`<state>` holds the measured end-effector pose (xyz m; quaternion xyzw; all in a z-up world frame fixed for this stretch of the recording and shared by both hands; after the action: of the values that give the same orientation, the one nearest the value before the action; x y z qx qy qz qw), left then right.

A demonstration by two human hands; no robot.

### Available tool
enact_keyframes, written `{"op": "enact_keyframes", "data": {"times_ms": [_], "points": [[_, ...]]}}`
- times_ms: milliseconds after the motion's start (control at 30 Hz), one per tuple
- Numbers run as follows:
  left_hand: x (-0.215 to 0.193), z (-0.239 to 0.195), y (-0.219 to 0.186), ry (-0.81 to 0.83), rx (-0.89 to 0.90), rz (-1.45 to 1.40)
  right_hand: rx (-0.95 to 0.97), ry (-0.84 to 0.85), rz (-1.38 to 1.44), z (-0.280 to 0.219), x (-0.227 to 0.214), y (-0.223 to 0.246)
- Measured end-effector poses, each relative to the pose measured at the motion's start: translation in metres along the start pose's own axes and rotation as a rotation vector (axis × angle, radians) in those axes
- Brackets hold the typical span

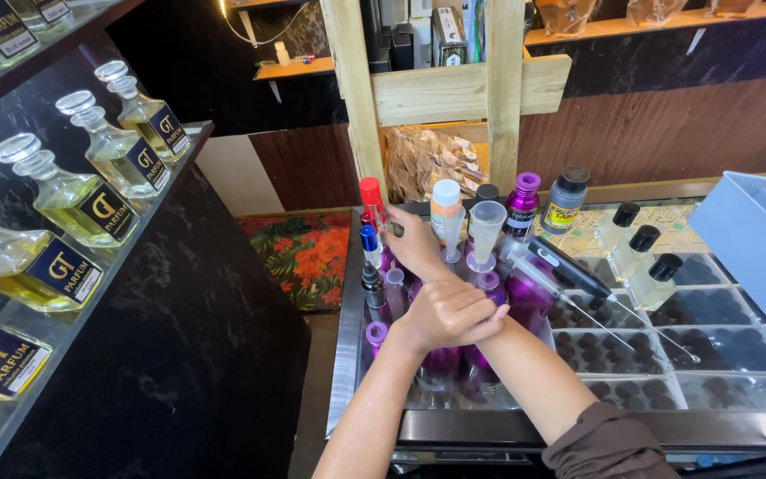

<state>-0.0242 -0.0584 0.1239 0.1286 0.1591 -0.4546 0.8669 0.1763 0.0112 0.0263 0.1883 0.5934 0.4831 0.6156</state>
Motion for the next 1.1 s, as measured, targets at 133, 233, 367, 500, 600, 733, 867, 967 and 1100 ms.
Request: {"op": "enact_keyframes", "data": {"times_ms": [133, 233, 367, 500, 600, 733, 867, 967, 1100], "points": [[-0.001, 0.002, 0.0, 0.004, 0.002, -0.011, -0.024, -0.021, 0.012, -0.001, 0.002, -0.001], [0.0, 0.001, -0.001, 0.005, -0.004, -0.011, 0.002, -0.033, 0.025, -0.002, 0.005, -0.01], [0.003, -0.004, 0.001, 0.001, 0.005, 0.001, -0.039, -0.076, 0.04, -0.003, 0.004, -0.015], [0.001, -0.004, -0.001, -0.007, 0.019, 0.004, -0.033, -0.094, 0.047, -0.011, -0.002, -0.011], [0.005, -0.011, 0.002, -0.009, 0.017, 0.0, -0.036, -0.113, 0.069, -0.019, -0.008, -0.001], [0.006, -0.008, 0.004, 0.011, -0.03, -0.026, -0.015, -0.105, 0.124, -0.008, 0.001, -0.029], [0.009, -0.012, 0.006, -0.001, -0.041, -0.037, -0.025, -0.114, 0.204, -0.016, -0.001, -0.029], [0.007, -0.013, 0.007, -0.012, -0.034, -0.046, -0.036, -0.105, 0.291, -0.031, -0.01, -0.018], [-0.001, -0.008, 0.004, -0.025, -0.025, -0.031, -0.013, -0.08, 0.253, -0.031, -0.007, -0.052]]}}
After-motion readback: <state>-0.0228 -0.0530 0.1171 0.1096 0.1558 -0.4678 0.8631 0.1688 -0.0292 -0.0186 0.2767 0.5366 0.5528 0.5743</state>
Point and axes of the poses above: each hand's wrist, its own z-axis towards the middle knuckle, its own x-axis out of the palm, y = z × x, the point moved 9 cm from there along z, towards the middle knuckle, and after that the axes turned 2 degrees about y, right-handed, at the moved point
